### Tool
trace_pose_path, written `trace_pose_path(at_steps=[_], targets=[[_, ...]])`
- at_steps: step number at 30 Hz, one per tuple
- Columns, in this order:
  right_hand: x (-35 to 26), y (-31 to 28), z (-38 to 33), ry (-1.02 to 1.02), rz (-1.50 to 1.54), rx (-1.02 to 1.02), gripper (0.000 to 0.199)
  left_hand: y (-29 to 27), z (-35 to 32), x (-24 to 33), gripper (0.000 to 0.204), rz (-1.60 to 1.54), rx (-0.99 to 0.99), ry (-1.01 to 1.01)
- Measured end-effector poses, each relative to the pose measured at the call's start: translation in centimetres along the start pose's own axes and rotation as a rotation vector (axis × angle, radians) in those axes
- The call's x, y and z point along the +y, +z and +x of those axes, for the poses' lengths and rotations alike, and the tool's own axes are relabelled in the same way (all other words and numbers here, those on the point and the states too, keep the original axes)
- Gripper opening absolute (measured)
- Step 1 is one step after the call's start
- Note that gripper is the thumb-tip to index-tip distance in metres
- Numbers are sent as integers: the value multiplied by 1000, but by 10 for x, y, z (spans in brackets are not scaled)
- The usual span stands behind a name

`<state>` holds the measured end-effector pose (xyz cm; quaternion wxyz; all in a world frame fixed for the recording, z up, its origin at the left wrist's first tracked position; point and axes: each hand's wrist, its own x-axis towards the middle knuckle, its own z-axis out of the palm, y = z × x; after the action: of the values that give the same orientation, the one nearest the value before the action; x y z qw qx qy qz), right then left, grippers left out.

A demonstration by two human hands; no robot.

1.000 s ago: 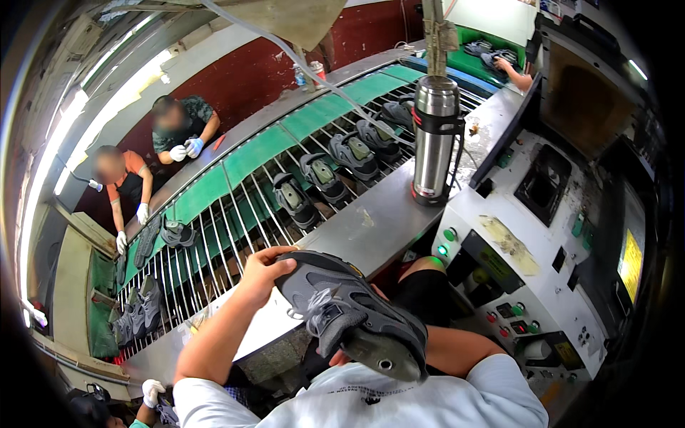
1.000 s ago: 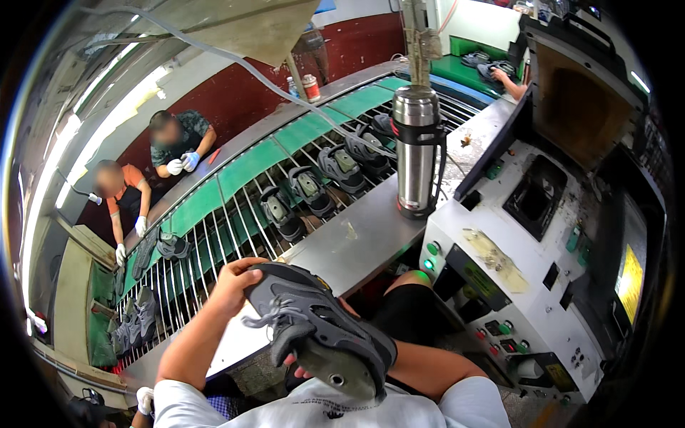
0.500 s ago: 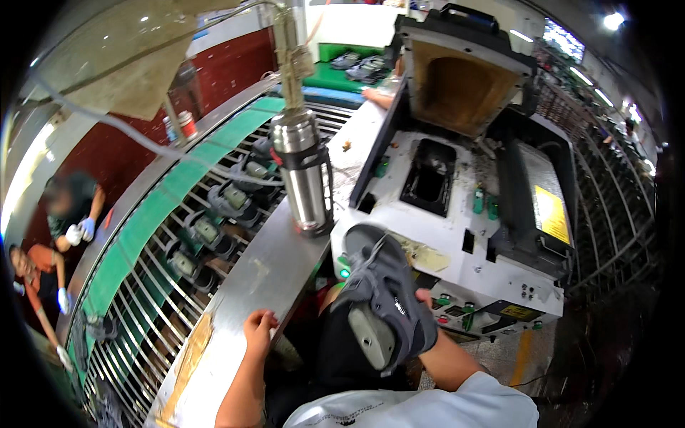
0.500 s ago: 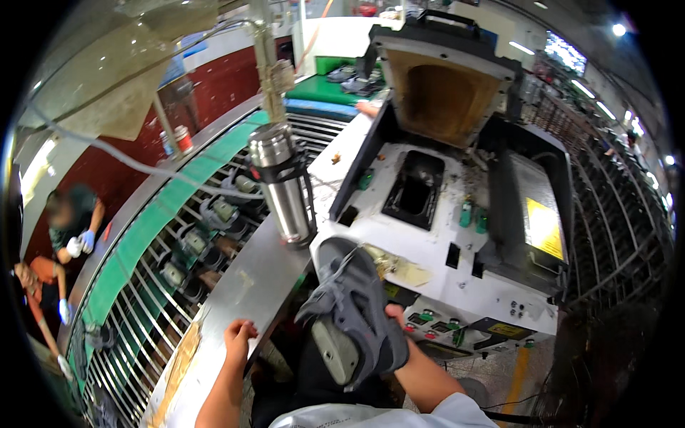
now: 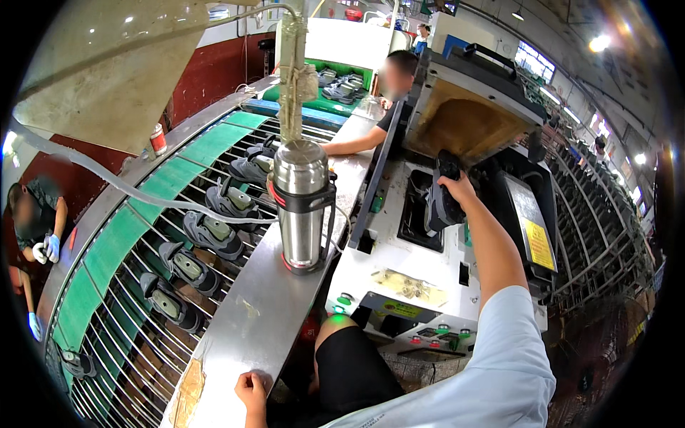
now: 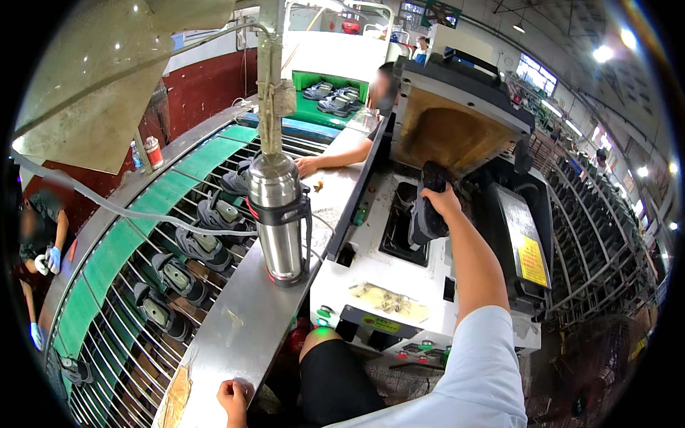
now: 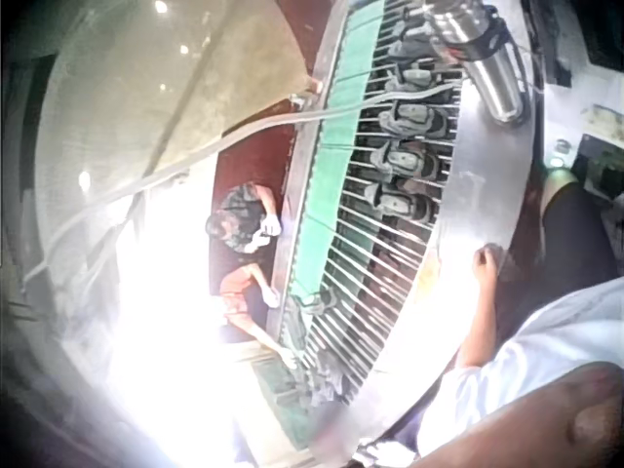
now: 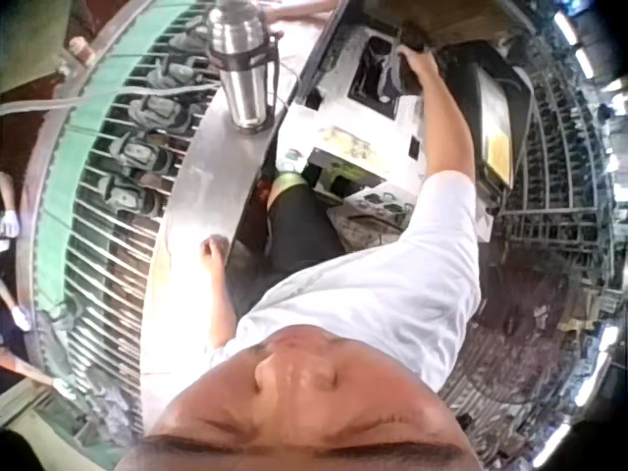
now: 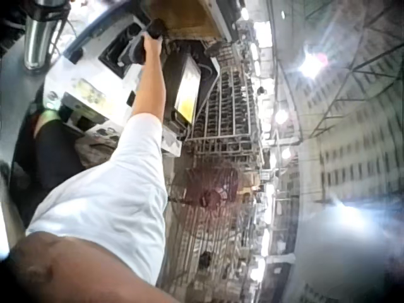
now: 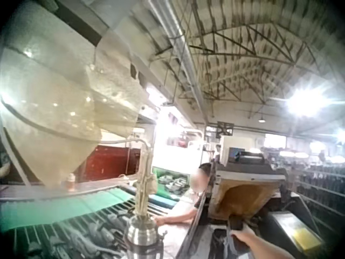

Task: The person picks up shoes from a conveyor belt, places them into a press machine, operates the machine using control buttons, and then removes the shoes.

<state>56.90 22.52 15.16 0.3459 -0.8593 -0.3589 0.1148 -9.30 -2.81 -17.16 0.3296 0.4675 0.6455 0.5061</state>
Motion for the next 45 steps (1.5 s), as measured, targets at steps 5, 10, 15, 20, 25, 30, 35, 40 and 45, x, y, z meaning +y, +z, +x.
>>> trace_pose_path(at_steps=[5,10,15,20,25,30,35,40,45], targets=[[-1,58,24,118,-315,-24,111,-5,-17,-106,21,296,-17,112],[-20,62,-11,156,-421,-85,114,-7,-23,-148,21,386,26,125],[-17,58,-66,-28,-491,-99,85,-7,-6,-24,19,332,-71,-163],[44,45,-153,-636,-456,113,66,65,-7,85,28,-247,16,-247],[100,-11,-255,-874,-90,45,21,154,-22,151,57,-629,-258,-424],[169,-31,-269,-689,-46,68,11,217,13,160,67,-986,-790,-425],[213,-31,-273,-464,-75,312,16,209,6,164,32,-558,-725,-465],[204,-26,-269,-343,-304,477,18,135,8,148,21,-240,-747,-433],[202,-35,-273,-348,-346,436,11,65,32,101,25,-49,-817,-375]])
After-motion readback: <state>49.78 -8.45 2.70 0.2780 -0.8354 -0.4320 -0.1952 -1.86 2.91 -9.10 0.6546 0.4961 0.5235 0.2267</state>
